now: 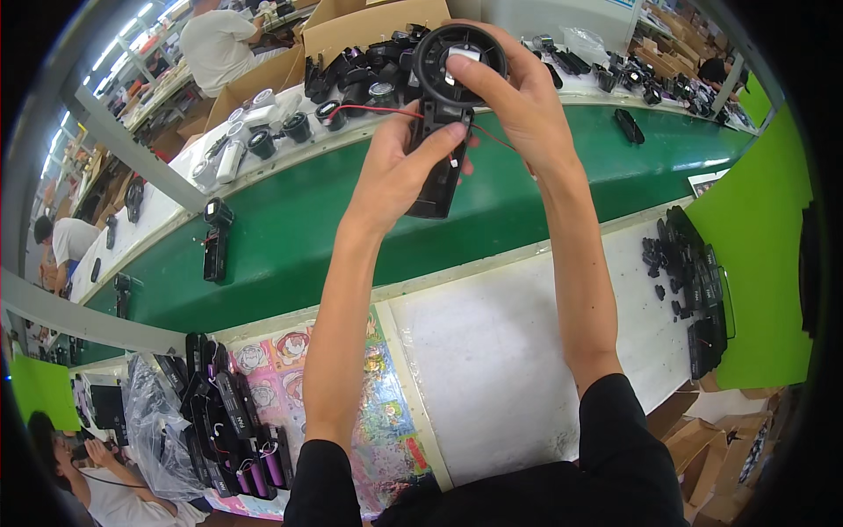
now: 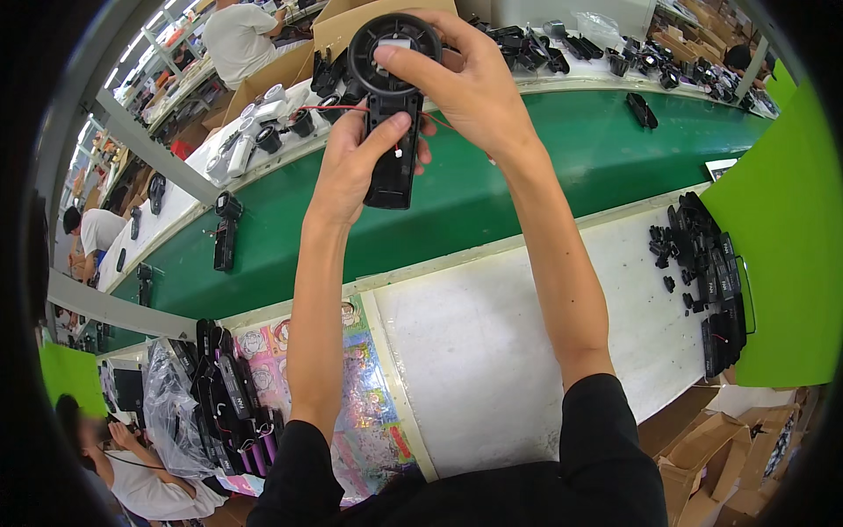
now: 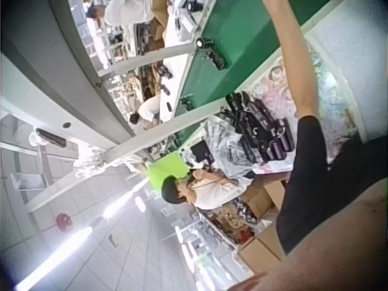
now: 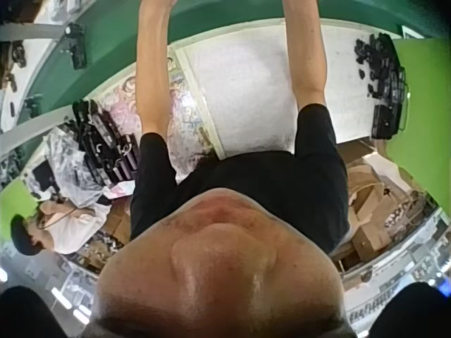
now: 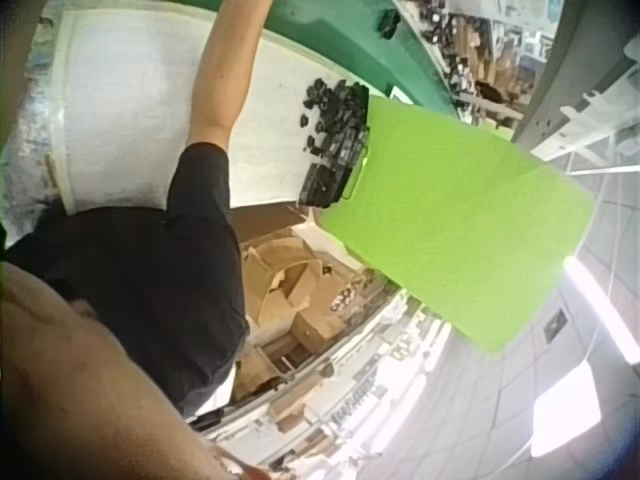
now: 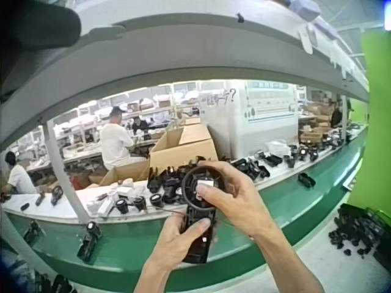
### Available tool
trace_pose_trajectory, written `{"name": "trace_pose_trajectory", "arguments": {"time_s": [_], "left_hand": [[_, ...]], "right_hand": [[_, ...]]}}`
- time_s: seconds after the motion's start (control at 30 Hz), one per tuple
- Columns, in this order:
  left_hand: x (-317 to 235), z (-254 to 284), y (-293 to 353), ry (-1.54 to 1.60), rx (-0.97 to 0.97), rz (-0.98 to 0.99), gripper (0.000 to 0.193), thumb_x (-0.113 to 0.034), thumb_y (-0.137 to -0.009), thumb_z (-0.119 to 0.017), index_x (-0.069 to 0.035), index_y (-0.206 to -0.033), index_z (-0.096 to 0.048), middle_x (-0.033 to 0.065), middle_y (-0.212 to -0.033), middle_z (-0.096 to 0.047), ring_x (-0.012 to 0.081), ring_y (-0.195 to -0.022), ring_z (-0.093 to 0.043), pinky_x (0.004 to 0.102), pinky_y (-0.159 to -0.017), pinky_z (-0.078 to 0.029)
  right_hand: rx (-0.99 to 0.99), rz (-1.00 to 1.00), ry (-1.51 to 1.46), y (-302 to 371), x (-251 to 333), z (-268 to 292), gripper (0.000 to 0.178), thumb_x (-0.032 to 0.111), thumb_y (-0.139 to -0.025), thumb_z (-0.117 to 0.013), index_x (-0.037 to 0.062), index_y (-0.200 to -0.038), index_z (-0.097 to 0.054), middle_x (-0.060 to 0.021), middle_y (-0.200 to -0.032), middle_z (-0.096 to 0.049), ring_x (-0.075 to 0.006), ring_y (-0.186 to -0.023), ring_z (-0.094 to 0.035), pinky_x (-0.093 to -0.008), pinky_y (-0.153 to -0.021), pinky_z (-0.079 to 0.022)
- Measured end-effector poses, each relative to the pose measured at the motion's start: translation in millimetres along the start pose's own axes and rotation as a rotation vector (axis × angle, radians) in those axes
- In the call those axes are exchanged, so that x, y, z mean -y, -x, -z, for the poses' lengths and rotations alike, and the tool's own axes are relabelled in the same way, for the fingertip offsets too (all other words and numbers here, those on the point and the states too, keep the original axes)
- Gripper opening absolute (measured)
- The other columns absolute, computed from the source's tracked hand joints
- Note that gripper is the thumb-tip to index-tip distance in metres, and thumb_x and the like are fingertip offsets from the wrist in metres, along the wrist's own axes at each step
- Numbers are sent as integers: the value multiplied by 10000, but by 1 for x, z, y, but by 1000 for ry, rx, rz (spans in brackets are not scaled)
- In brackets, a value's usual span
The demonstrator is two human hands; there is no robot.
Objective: Assemble electronic fan components by connecting wires and fitting housing pieces together.
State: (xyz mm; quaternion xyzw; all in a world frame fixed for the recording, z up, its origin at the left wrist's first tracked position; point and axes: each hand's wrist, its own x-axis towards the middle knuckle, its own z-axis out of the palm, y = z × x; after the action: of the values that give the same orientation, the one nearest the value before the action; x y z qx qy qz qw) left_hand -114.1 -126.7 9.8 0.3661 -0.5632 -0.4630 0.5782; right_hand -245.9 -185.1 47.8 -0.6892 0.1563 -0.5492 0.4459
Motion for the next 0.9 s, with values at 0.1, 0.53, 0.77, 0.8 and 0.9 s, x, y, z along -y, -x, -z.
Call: {"name": "trace_pose_trajectory", "arguments": {"time_s": [0.1,0.53,0.77,0.8,0.9], "left_hand": [[-2,-3,-2,59,-40,-76,307,-225,-865,-618,7,-1047,-533,88,-851,-632,136,-663,-605,249,-594,-485],[9,-15,-3,70,-81,-98,300,-242,-875,-605,13,-1026,-556,102,-852,-641,139,-671,-623,247,-573,-505],[2,-15,0,105,-44,-75,269,-175,-871,-613,27,-1041,-561,119,-894,-653,164,-712,-652,248,-617,-511],[2,-15,0,118,-46,-87,267,-173,-874,-608,28,-1043,-559,122,-894,-652,170,-711,-654,253,-605,-512],[3,-17,-1,112,-66,-107,267,-175,-881,-599,31,-1046,-556,125,-894,-650,181,-711,-656,261,-587,-516]], "right_hand": [[-28,32,7,-3,-1,1,366,203,-840,-635,26,-1153,-569,-52,-999,-627,-116,-927,-582,-268,-873,-444],[0,-81,81,-4,2,15,383,193,-829,-646,25,-1166,-574,-52,-993,-632,-106,-904,-594,-241,-800,-477],[49,104,34,-1,4,13,402,140,-812,-668,25,-1182,-561,-36,-945,-622,-73,-814,-581,-225,-670,-478],[82,81,43,0,7,12,404,145,-813,-668,26,-1183,-560,-34,-941,-619,-69,-817,-574,-222,-651,-476],[72,14,11,1,4,9,393,134,-813,-661,26,-1178,-564,-26,-912,-615,-63,-832,-567,-210,-624,-471]]}}
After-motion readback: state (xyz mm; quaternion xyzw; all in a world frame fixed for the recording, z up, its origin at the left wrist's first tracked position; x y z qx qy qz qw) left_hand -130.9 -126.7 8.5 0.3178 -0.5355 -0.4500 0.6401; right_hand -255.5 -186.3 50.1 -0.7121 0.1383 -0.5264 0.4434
